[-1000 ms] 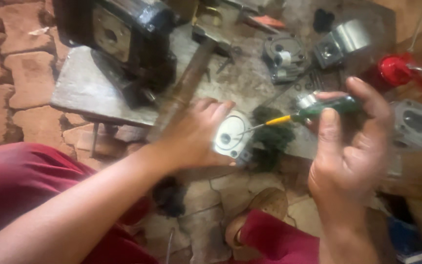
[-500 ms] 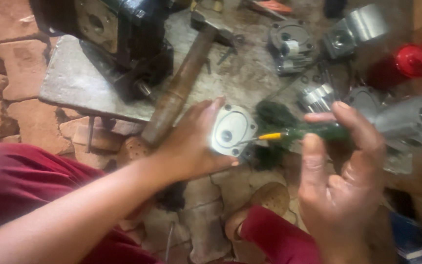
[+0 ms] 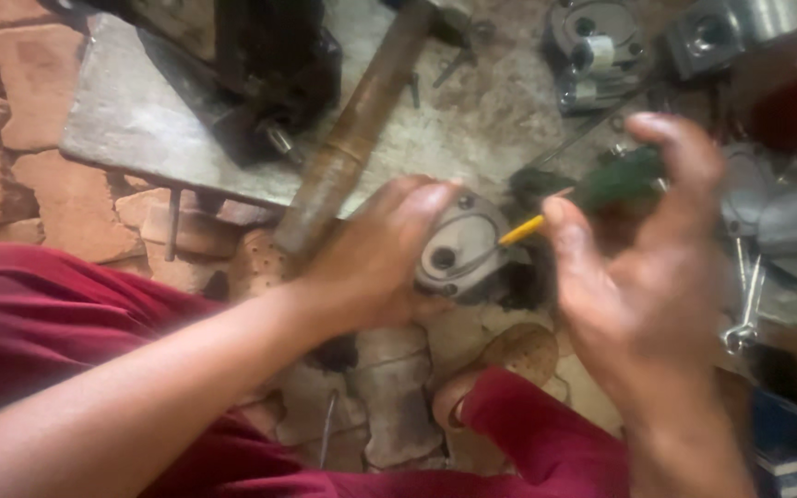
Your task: The person wipes metal mechanical parts with a scouring pad, handles engine components on a workbench, and uses a screwdriver to manipulate a circular metal part.
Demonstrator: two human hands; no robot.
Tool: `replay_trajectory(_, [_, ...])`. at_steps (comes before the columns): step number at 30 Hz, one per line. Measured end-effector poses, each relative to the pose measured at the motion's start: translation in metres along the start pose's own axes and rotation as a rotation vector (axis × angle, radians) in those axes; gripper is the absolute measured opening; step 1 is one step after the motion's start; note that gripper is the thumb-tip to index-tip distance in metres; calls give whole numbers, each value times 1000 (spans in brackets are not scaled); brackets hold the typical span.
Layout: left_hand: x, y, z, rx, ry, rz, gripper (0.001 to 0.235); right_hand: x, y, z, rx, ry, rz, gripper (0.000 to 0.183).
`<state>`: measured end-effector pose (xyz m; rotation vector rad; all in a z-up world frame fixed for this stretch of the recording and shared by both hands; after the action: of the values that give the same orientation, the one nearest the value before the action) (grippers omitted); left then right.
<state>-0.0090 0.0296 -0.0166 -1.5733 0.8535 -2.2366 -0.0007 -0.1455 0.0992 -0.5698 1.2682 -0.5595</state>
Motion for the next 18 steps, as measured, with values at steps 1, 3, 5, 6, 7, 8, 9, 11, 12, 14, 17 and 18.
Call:
replay_trajectory(1, [-1,-1,-1,14,14,-15,110,0,6,2,-29,123,61,56])
replay_trajectory(3, [-4,-3,2,43,53,-47,110,-2,22,-7,-34,62,-58,62])
replay_trajectory(5, [-7,-2,8,27,71,-37,108,4,18,-21,32,78,-41,64])
replay_trajectory(6, [-9,-4,8,35,68,-16,106,10,10,-27,92,111,56,63])
replay_trajectory(7, [-9,-4,8,36,62,-42,108,18,-2,-33,150,145,155,62])
replay_trajectory(8, [-8,-5,8,28,58,-57,109,27,-13,-39,222,168,-38,62])
replay_trajectory(9, [-8,-6,9,20,53,-73,110,36,-26,-43,294,191,-231,62])
replay_trajectory(11, [-8,-5,12,-19,107,-12,114,50,-34,-63,316,115,-111,51])
replay_trajectory(12, [-7,-2,15,-43,141,11,115,55,-37,-72,330,95,-118,49])
replay_trajectory(14, [-6,1,20,-71,148,57,117,60,-37,-87,348,64,-196,49])
replay_trajectory(17, [0,3,22,-116,141,90,118,59,-28,-96,331,28,-160,55])
replay_trajectory(18, [2,4,23,-129,137,97,118,59,-26,-96,324,18,-149,55])
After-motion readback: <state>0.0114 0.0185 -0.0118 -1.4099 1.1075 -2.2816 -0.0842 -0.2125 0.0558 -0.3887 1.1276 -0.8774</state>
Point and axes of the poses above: each hand's wrist, its own z-axis towards the middle knuckle, its own y-axis out of the palm, x = y × z, the point moved 2 cm from there along z, towards the middle knuckle, and after that the axes turned 8 degrees about x, right-handed, at the moved point
